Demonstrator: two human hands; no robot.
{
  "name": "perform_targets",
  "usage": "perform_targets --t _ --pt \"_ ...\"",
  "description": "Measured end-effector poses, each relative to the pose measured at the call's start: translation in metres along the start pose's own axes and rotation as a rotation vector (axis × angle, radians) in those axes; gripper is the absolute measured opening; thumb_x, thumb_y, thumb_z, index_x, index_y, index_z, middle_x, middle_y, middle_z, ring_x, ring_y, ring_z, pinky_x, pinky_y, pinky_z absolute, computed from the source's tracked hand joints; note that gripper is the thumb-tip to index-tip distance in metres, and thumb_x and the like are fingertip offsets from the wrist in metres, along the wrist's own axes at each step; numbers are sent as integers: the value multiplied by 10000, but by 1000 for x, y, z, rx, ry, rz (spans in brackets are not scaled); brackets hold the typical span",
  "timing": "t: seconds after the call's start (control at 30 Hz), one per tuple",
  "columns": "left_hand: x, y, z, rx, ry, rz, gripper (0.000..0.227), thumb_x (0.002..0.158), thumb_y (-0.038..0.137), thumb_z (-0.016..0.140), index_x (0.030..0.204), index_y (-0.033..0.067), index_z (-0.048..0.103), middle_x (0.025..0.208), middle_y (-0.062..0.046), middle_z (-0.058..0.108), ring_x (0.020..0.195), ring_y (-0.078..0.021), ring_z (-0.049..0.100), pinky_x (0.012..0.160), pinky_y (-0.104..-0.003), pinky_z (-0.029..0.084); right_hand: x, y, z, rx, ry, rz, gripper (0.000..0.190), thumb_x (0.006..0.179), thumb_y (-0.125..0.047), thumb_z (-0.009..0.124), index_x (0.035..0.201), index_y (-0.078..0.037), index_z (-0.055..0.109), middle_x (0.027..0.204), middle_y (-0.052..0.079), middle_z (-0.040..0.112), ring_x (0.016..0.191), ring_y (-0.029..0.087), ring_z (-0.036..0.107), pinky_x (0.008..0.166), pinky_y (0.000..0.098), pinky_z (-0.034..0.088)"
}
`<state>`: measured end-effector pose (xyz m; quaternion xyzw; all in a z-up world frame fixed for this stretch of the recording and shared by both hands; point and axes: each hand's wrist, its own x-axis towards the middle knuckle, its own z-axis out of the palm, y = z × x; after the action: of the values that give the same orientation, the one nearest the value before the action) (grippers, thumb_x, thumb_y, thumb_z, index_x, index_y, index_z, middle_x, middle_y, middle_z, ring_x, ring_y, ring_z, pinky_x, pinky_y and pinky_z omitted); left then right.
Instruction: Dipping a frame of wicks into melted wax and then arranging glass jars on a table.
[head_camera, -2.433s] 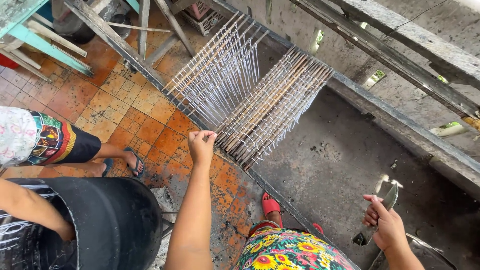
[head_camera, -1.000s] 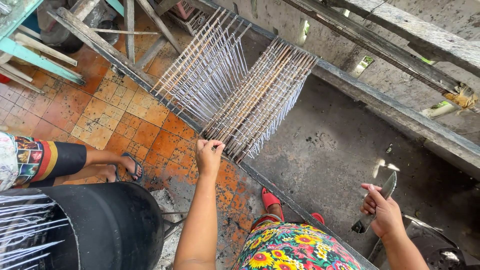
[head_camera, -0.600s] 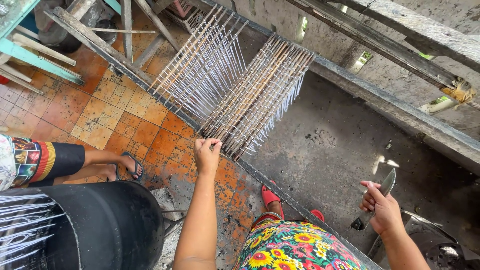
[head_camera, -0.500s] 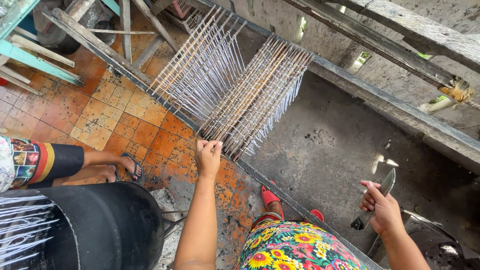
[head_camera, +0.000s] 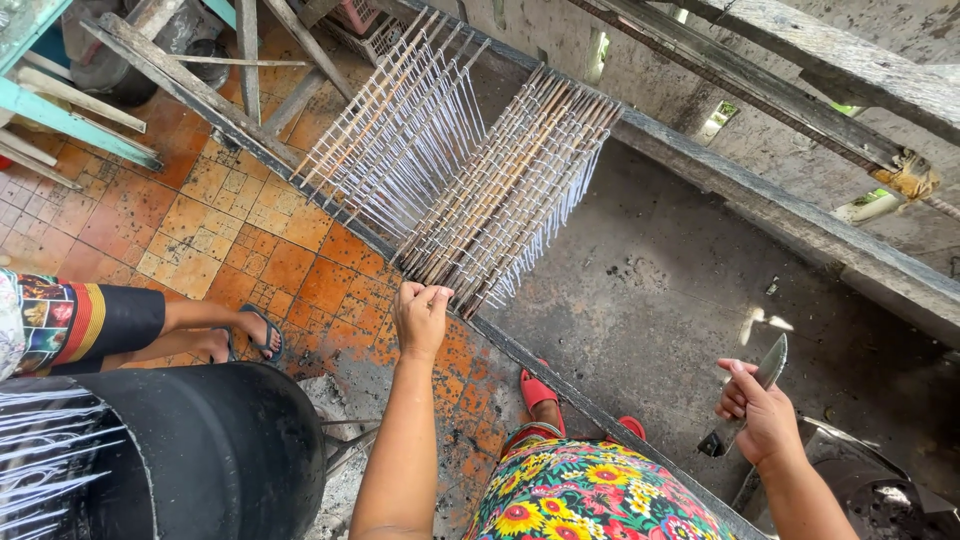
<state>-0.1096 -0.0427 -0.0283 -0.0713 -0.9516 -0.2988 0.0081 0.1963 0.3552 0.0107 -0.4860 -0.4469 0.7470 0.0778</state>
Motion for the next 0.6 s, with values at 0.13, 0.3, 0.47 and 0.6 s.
perform_targets --t 0.13,0.3,0.47,0.6 --pt "-4 3 -2 4 -40 -8 155 915 302 673 914 302 828 954 30 505 964 -231 512 969 -465 415 -8 -8 3 1 5 5 190 1072 -231 581 1136 -66 652 612 -55 233 529 85 229 519 266 227" --pt "-8 0 4 35 -56 -22 169 930 355 662 922 320 827 955 30 509 953 -238 520 938 -486 428 -13 -15 5 -11 21 8 184 1083 -227 578 1122 -67 658 617 -52 243 539 90 235 525 267 244" --pt "-14 6 5 11 -113 -43 170 928 344 660 919 301 825 953 36 501 929 -214 516 918 -457 417 -13 -15 2 -5 22 10 181 1081 -223 580 1129 -67 660 616 -54 253 542 89 242 528 268 245" --pt "-17 5 11 1 -88 -28 173 925 311 649 912 320 822 946 36 508 906 -229 530 921 -485 437 -10 -13 -2 1 19 0 179 1079 -224 582 1126 -72 664 613 -53 250 542 89 240 526 267 241"
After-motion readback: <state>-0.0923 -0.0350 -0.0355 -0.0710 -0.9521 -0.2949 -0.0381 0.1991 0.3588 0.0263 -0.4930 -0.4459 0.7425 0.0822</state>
